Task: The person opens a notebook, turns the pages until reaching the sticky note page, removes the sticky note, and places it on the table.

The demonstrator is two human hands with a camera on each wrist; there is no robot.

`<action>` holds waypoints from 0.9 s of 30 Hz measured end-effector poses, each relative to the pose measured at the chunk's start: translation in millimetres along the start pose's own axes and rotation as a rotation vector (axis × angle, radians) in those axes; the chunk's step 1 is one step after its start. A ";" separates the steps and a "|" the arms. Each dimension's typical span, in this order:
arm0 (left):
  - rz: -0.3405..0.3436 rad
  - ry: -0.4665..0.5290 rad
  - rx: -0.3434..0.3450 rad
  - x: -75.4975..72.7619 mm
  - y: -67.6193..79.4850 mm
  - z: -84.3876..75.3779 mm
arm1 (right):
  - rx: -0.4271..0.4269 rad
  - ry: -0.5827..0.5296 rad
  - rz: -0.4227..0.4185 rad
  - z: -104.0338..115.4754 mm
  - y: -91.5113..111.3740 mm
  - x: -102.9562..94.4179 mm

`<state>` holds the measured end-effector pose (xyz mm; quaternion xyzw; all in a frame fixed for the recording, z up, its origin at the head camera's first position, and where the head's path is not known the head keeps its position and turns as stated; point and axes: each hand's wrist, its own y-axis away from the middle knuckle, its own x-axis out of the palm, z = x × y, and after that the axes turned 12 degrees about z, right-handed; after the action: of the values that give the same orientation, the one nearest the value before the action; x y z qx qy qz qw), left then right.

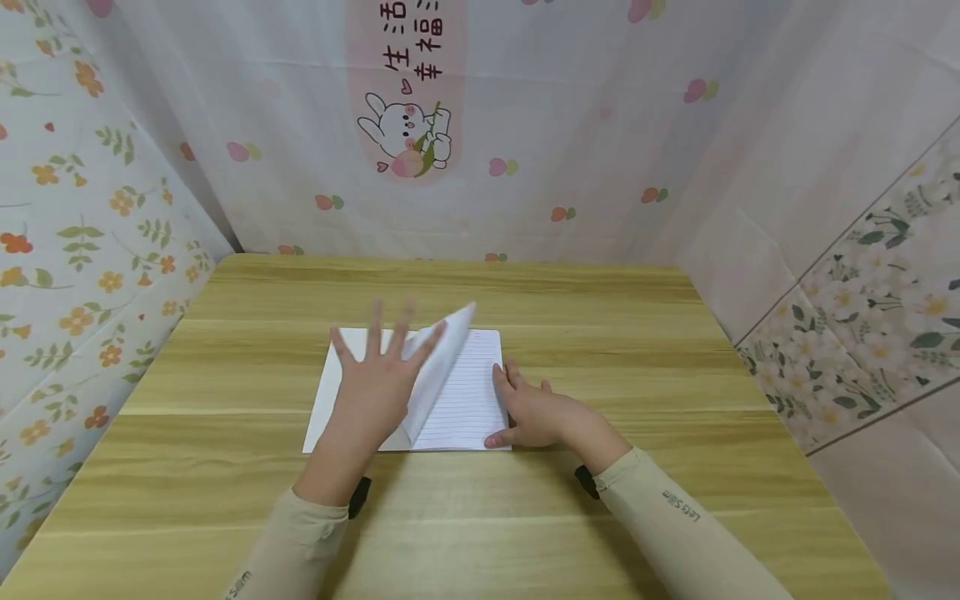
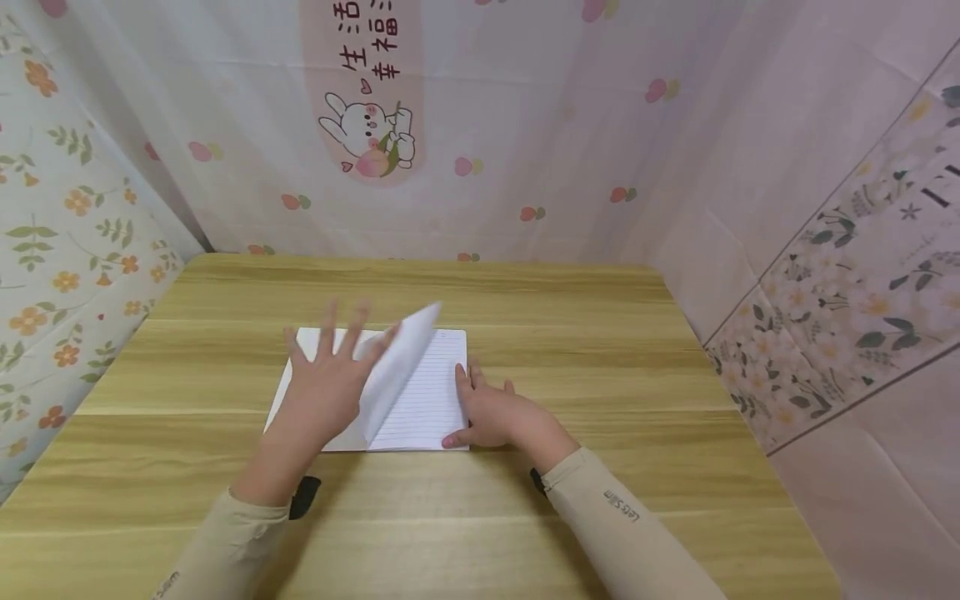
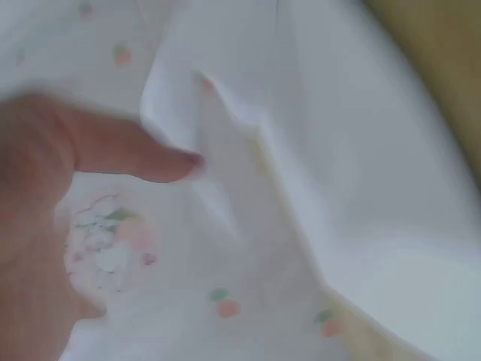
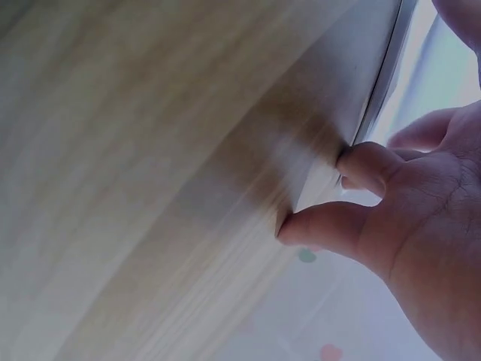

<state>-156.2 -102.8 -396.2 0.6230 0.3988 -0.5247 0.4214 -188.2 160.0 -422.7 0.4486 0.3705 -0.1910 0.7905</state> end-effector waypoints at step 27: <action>0.524 0.320 -0.059 19.4 4.2 4.2 | 0.042 0.037 0.014 3.2 -5.1 1.9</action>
<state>-151.1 -107.1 -415.3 0.7670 0.3010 -0.2816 0.4918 -188.8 154.6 -426.0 0.4713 0.3780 -0.1848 0.7751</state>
